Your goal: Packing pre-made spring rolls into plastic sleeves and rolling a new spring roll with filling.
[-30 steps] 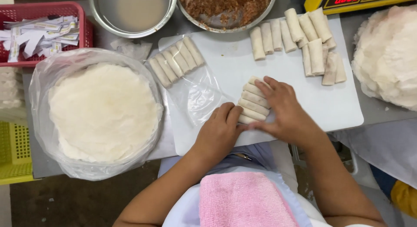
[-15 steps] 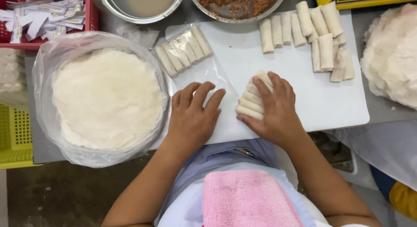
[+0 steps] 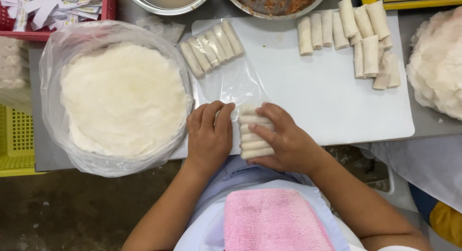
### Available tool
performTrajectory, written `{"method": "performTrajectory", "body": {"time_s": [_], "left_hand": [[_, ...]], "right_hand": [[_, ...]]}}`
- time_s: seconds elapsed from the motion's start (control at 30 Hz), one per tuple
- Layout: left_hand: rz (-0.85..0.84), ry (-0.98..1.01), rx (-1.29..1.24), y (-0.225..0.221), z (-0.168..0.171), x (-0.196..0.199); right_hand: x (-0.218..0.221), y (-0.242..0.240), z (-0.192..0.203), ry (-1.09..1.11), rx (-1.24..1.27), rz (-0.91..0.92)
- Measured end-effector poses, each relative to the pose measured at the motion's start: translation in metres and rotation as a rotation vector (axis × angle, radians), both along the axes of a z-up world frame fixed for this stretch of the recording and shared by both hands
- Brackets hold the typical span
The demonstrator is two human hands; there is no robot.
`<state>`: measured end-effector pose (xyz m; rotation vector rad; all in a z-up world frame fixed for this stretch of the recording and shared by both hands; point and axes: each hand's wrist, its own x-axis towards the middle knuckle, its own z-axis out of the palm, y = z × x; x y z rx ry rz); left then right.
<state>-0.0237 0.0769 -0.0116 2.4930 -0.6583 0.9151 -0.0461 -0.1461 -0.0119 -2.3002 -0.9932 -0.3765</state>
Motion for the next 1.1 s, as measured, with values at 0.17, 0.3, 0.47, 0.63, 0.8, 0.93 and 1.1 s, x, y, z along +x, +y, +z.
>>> {"method": "performTrajectory", "body": {"time_s": [0.17,0.3,0.47,0.63,0.8,0.93,1.1], "left_hand": [[0.033,0.083,-0.031,0.004,0.008,-0.005],[-0.061,0.121,-0.056,0.006,-0.001,0.0],[-0.07,0.213,-0.131,0.007,0.003,-0.003],[-0.113,0.34,-0.35,0.007,0.012,-0.001],[-0.124,0.374,-0.317,0.009,0.017,-0.001],[-0.134,0.433,-0.319,0.008,0.017,-0.005],[-0.166,0.496,-0.427,0.011,0.014,-0.005]], "right_hand": [[-0.005,0.023,-0.003,-0.079,0.042,-0.265],[-0.005,0.028,-0.01,-0.149,0.016,-0.296],[-0.006,0.034,-0.008,-0.178,-0.097,-0.448],[-0.007,0.044,0.01,-0.036,-0.219,-0.239],[0.002,0.052,0.01,0.04,-0.289,-0.306],[0.006,0.06,-0.002,-0.008,-0.188,-0.416],[0.009,0.066,0.005,0.089,-0.24,-0.438]]}}
